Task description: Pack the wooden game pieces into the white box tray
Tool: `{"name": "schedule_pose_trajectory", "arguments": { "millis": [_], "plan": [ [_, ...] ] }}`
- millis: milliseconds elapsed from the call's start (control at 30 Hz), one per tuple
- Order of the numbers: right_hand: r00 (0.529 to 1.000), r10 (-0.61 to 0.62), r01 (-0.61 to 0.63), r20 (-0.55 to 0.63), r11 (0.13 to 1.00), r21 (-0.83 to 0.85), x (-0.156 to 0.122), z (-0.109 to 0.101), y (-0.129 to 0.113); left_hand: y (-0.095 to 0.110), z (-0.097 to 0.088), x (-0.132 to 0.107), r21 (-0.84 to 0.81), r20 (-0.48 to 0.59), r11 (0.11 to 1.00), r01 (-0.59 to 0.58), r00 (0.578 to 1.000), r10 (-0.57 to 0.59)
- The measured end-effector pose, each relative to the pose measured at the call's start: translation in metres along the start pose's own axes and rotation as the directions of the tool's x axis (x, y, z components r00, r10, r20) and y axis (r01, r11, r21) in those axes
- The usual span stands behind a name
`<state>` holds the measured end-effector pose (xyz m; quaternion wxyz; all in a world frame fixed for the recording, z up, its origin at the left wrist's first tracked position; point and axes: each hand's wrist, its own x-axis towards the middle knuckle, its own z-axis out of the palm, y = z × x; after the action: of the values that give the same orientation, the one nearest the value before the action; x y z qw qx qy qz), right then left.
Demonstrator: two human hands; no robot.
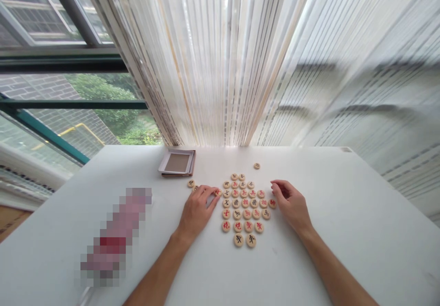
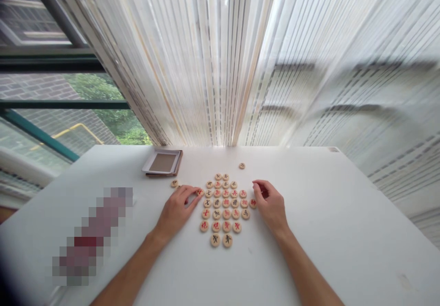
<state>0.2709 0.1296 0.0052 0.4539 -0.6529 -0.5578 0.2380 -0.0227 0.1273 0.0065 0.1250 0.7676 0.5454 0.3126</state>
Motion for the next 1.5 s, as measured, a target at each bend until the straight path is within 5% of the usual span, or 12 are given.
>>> {"name": "schedule_pose_trajectory", "arguments": {
  "millis": [700,867,1033,1500],
  "plan": [
    [1.000,-0.003,0.003,-0.001,1.000,0.007,0.001,0.000,0.001,0.007,-0.018,-0.006,-0.064,-0.021,0.998,-0.029,0.999,0.028],
    [1.000,-0.009,0.009,-0.009,1.000,0.005,0.001,0.001,0.002,0.013,-0.022,-0.012,-0.196,0.157,0.967,-0.161,0.969,0.193],
    [1.000,-0.003,0.003,-0.005,1.000,0.015,0.001,0.001,0.001,0.013,-0.025,-0.019,-0.155,0.305,0.973,-0.172,0.928,0.213],
    [1.000,0.017,-0.017,0.000,1.000,0.022,0.000,0.000,-0.001,0.001,-0.046,-0.015,-0.021,0.358,0.991,-0.134,0.924,0.133]
  ]
}}
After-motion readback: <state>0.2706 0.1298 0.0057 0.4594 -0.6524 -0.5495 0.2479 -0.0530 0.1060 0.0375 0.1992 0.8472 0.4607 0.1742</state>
